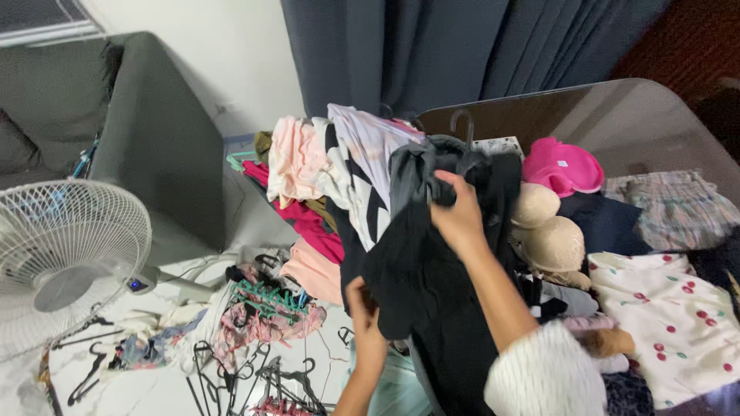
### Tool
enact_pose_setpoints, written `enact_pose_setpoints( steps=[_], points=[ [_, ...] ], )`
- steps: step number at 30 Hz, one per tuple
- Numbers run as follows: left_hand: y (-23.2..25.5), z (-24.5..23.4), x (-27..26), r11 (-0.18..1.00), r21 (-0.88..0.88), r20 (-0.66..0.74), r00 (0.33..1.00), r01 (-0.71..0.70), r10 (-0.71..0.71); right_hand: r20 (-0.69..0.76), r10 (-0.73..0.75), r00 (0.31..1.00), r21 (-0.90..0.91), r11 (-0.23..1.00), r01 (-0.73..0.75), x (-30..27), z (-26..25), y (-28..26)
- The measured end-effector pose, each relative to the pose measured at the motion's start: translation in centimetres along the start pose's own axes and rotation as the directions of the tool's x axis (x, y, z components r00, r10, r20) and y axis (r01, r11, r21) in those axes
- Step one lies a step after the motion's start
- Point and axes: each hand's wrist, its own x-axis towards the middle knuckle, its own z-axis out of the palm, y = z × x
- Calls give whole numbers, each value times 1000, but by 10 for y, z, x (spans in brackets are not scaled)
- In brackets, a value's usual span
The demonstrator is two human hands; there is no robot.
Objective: The person folds several pieces of clothing on a table, including underwear, a light blue top, a floral top, a brown top, and a black t-shirt. Each item is smoothed, folded, and placed into a growing stack on the table.
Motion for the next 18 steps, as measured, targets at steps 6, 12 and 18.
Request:
enact_pose_setpoints(
  steps=[6,12,18],
  points=[
    [68,51,-34,646,340,18,692,-683,722,-8,-19,1000,801,599,18,-102,-105,-21],
    [124,152,-94,728,31,701,534,-685,473,-272,141,952,646,760,72,-204,-226,-6],
    [160,231,-233,969,62,996,84,-238,-42,-648,56,760,412,865,287,-376,-324,-54]
  ],
)
